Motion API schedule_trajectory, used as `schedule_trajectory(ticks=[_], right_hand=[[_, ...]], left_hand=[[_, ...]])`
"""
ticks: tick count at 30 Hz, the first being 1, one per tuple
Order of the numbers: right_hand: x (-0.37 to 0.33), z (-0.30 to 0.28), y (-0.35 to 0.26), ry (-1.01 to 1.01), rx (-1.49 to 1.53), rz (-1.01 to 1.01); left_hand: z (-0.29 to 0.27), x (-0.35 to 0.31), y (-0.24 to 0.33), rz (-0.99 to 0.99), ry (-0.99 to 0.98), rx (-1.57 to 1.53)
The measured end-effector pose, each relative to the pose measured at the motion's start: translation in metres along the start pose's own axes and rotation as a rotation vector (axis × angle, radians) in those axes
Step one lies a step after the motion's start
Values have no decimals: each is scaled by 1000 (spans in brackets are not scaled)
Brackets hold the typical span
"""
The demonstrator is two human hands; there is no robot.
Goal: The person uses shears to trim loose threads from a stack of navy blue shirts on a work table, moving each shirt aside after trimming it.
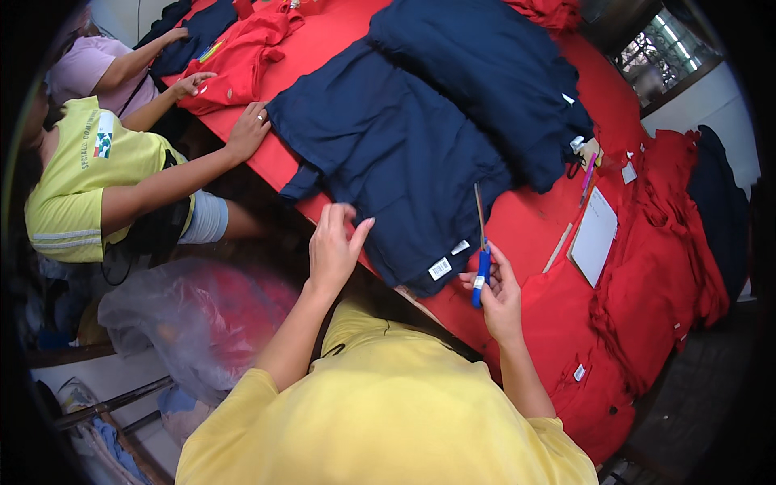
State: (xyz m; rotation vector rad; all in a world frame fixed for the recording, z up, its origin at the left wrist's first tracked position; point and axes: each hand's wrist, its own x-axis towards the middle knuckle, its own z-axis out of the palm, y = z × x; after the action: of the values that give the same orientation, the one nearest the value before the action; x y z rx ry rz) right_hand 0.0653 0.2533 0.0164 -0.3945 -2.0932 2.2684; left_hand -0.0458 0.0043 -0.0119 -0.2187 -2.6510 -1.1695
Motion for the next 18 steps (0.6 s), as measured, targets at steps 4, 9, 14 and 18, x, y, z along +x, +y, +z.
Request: schedule_trajectory(ticks=[4,9,14,18], right_hand=[[-4,-10,-4,27,2,-38],[-13,-12,3,-34,51,-28],[-14,6,11,-233,176,8],[-18,22,4,-314,228,116]], left_hand=[[11,23,1,35,-121,-270],[-55,-4,-12,-73,-734,-192],[-27,-35,0,-117,-447,148],[14,-55,24,-209,-264,-146]])
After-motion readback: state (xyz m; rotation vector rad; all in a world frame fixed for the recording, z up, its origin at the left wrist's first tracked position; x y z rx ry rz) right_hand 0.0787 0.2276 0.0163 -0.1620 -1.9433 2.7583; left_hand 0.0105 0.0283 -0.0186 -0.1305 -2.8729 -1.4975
